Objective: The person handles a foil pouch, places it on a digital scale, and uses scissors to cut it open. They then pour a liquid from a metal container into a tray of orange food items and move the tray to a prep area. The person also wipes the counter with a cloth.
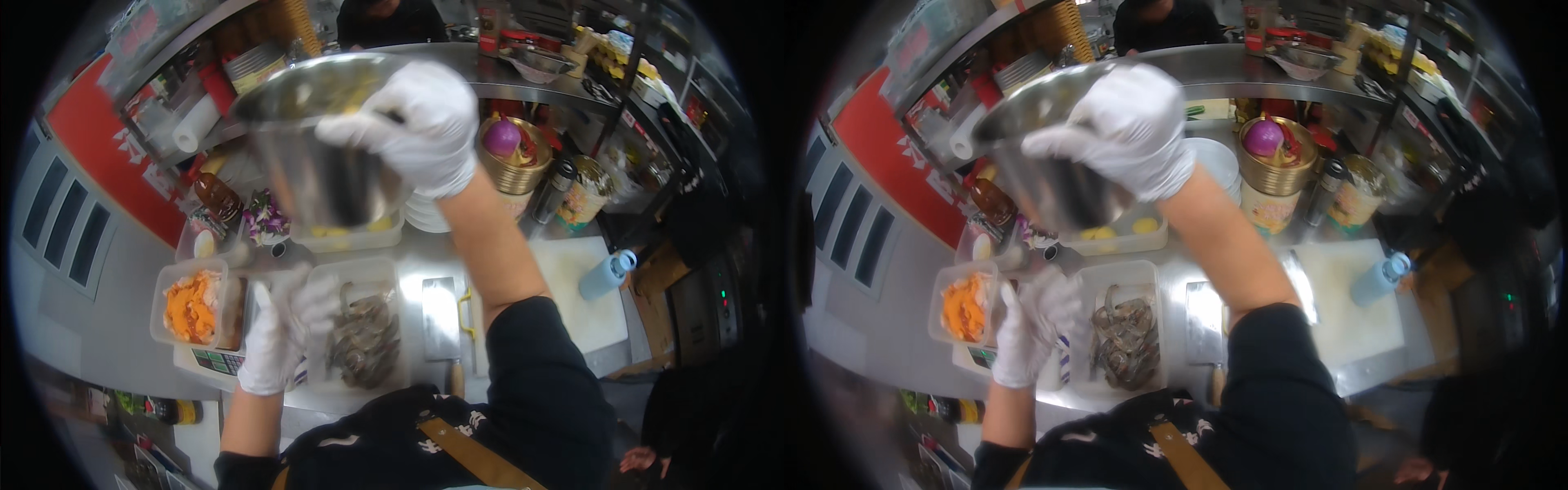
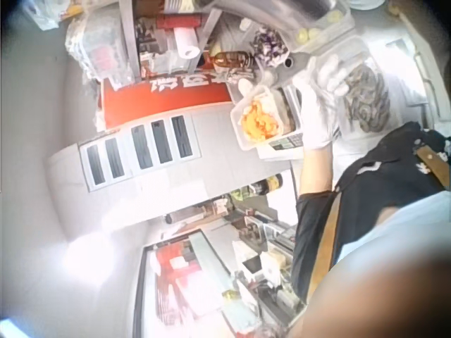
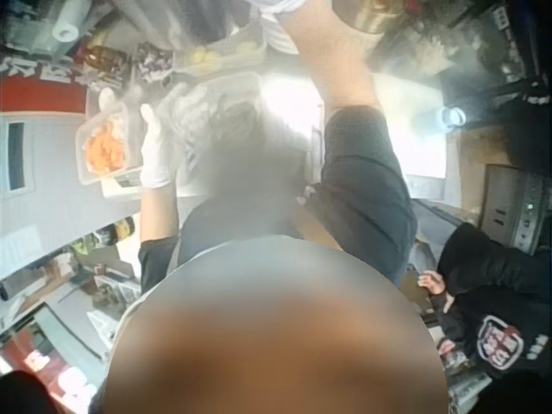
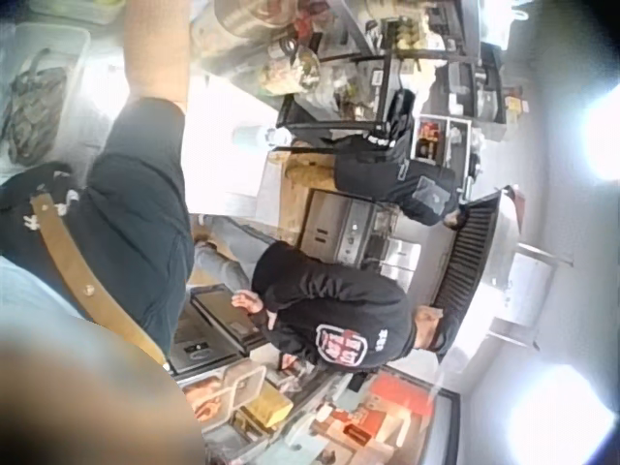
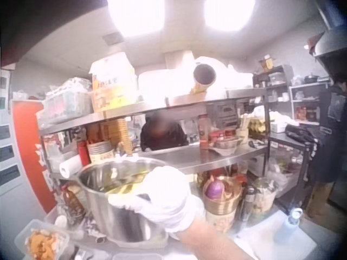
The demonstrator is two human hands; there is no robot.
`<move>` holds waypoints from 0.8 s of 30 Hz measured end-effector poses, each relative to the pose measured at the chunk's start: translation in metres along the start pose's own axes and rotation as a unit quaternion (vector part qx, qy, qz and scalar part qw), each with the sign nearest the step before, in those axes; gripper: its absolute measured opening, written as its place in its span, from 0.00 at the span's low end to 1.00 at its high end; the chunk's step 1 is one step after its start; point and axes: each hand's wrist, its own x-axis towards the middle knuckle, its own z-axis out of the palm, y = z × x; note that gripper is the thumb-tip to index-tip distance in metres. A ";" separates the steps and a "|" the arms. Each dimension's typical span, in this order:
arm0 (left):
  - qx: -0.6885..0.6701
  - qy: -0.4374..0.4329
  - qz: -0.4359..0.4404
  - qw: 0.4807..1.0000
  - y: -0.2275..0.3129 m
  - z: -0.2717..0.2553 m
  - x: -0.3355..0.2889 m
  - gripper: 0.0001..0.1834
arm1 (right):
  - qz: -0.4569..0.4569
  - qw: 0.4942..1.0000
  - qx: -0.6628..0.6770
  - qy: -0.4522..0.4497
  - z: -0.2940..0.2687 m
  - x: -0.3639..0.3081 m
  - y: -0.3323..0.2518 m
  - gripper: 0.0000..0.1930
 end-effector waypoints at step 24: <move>-0.035 0.349 -0.199 0.915 -0.099 -0.044 -0.162 0.45 | -0.035 0.870 -0.460 -0.172 -0.022 -0.072 0.294 0.27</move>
